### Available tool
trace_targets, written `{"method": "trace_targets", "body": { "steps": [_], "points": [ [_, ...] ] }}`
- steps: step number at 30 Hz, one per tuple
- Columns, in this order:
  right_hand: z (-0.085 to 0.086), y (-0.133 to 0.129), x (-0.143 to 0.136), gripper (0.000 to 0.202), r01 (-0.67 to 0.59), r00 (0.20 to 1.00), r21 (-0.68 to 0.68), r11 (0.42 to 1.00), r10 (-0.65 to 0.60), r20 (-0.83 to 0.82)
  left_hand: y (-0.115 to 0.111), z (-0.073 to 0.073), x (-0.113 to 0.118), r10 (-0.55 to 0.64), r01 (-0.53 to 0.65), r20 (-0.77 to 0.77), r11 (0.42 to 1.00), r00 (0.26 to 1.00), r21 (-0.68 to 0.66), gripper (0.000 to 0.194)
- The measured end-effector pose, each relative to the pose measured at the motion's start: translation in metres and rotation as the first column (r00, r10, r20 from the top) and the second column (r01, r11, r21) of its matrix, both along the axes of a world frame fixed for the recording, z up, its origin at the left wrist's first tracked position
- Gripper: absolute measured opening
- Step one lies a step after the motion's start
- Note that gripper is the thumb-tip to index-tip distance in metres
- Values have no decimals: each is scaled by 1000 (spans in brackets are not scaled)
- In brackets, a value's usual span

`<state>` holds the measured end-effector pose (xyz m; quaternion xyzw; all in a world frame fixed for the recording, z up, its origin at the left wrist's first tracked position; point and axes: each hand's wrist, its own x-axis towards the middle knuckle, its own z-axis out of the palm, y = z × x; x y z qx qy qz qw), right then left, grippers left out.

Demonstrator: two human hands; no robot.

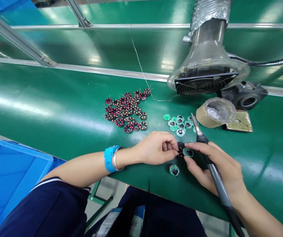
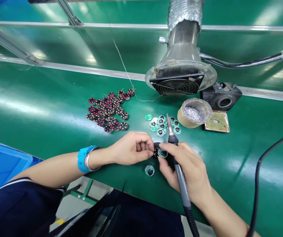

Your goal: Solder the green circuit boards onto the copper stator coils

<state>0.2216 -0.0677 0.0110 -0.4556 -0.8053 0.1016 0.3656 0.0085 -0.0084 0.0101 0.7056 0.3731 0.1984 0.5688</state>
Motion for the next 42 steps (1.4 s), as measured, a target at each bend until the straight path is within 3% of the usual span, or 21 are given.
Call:
{"method": "trace_targets", "body": {
  "steps": [4,13,15,21,26,30,34,42],
  "points": [
    [2,0,4,37,37,999,-63,997,-37,6,-1,0,1,48,-49,51,999,998,8,20],
    [2,0,4,29,55,998,-68,996,-55,-2,-6,-4,7,59,-62,20,971,998,230,8],
    [1,1,2,28,61,998,-68,996,-62,-18,-6,-4,9,75,-78,22,974,997,211,7],
    [-4,2,-3,29,83,996,-77,994,-84,-16,-2,-2,5,56,-54,90,998,994,-20,16],
    [-7,1,-3,31,95,995,-135,986,-96,-2,2,-5,-2,30,-27,105,999,994,-30,12],
    [-8,0,-3,31,87,996,-137,987,-84,23,3,-9,-7,-93,68,163,986,982,154,21],
    [-11,-2,-2,31,87,996,-142,986,-81,49,1,-9,-9,-200,147,88,899,976,414,19],
    [-5,1,12,39,-1,1000,-196,981,4,16,-1,-1,-7,-257,247,-63,791,964,560,25]
  ]
}}
